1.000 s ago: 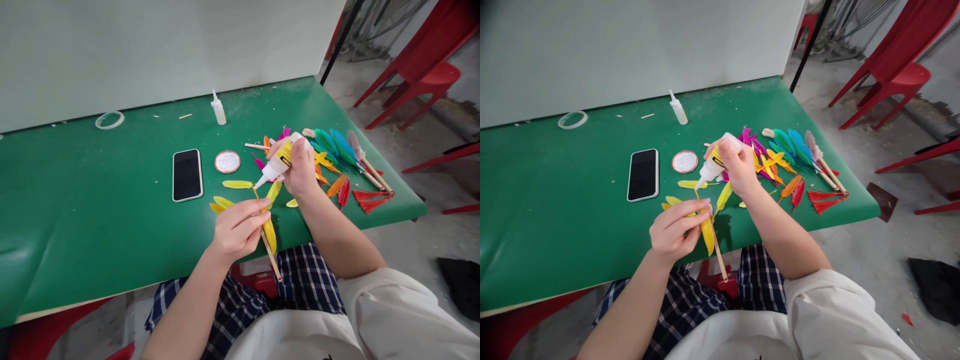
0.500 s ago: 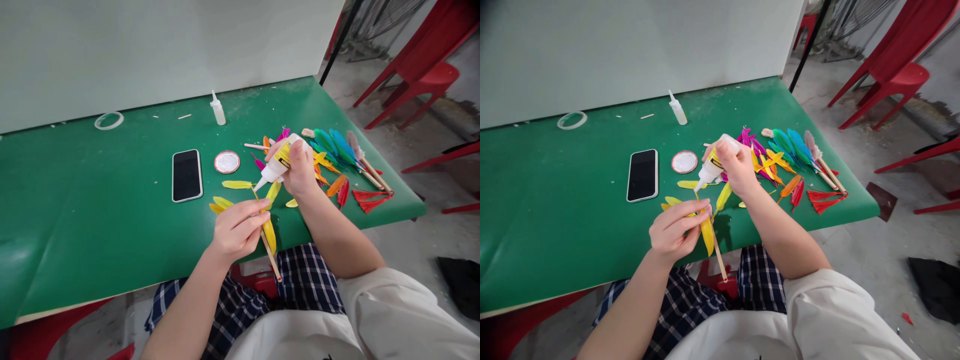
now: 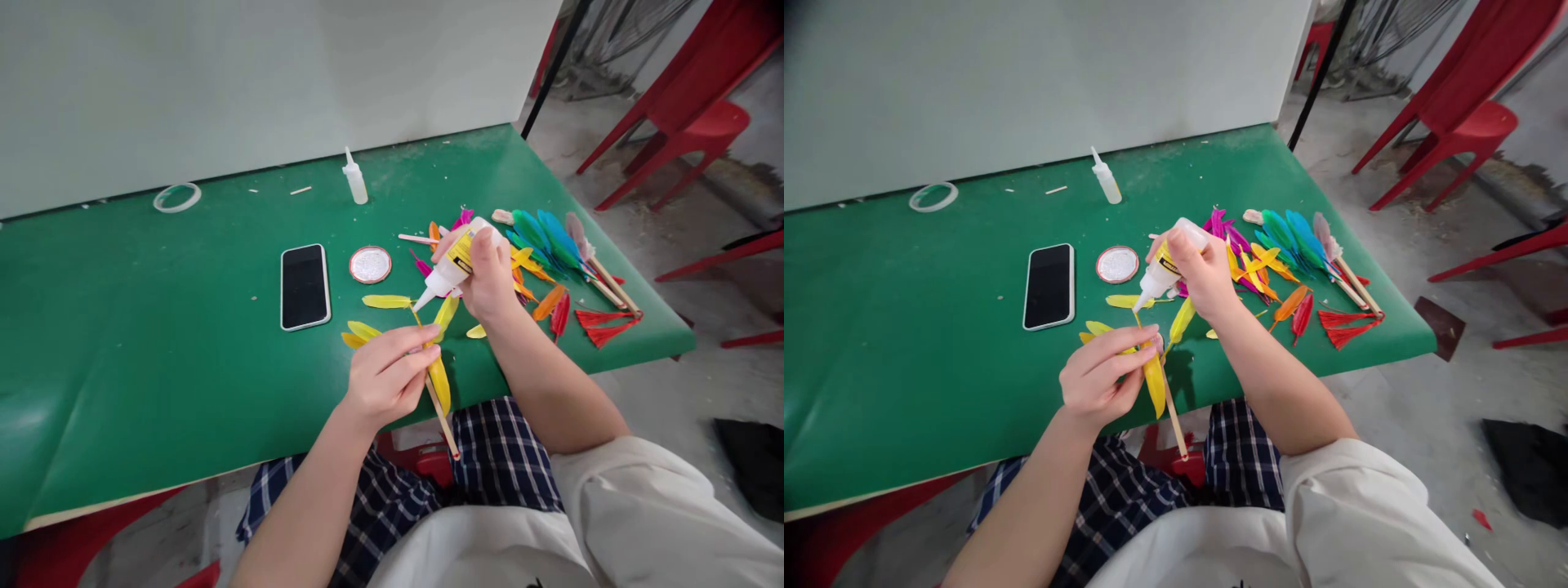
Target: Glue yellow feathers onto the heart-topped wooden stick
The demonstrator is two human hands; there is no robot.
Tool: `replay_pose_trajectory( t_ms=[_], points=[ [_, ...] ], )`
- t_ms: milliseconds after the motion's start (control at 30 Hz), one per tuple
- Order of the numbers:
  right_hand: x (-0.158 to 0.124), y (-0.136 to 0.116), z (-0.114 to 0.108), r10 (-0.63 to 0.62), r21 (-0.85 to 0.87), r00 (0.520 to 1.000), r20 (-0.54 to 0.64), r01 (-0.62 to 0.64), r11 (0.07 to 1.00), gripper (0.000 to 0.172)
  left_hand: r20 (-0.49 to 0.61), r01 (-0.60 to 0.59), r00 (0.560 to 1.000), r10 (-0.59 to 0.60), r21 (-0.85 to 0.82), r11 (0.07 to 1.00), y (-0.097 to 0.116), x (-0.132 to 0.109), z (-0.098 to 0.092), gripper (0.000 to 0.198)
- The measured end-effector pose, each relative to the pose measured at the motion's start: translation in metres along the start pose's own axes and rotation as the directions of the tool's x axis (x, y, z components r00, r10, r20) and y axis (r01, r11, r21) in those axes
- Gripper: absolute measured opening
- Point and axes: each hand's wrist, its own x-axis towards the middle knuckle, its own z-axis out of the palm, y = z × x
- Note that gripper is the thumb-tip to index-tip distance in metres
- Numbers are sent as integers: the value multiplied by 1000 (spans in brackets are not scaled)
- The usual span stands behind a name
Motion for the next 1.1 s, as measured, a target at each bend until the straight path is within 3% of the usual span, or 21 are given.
replay_pose_trajectory(
  t_ms=[600, 900, 1100],
  points=[
    [-2, 3, -1, 43, -42, 998, -44, -45, 998, 64, -2, -2, 1000, 2, 1, 1000, 0, 0, 1, 32],
    [-3, 4, -1, 150, -24, 989, -4, -151, 988, 62, 9, -9, 1000, 9, 29, 1000, -2, -1, 0, 28],
    [-2, 5, 1, 189, -6, 981, -49, -190, 982, 61, 6, -13, 1000, 13, 25, 1000, -1, 0, 1, 29]
  ],
)
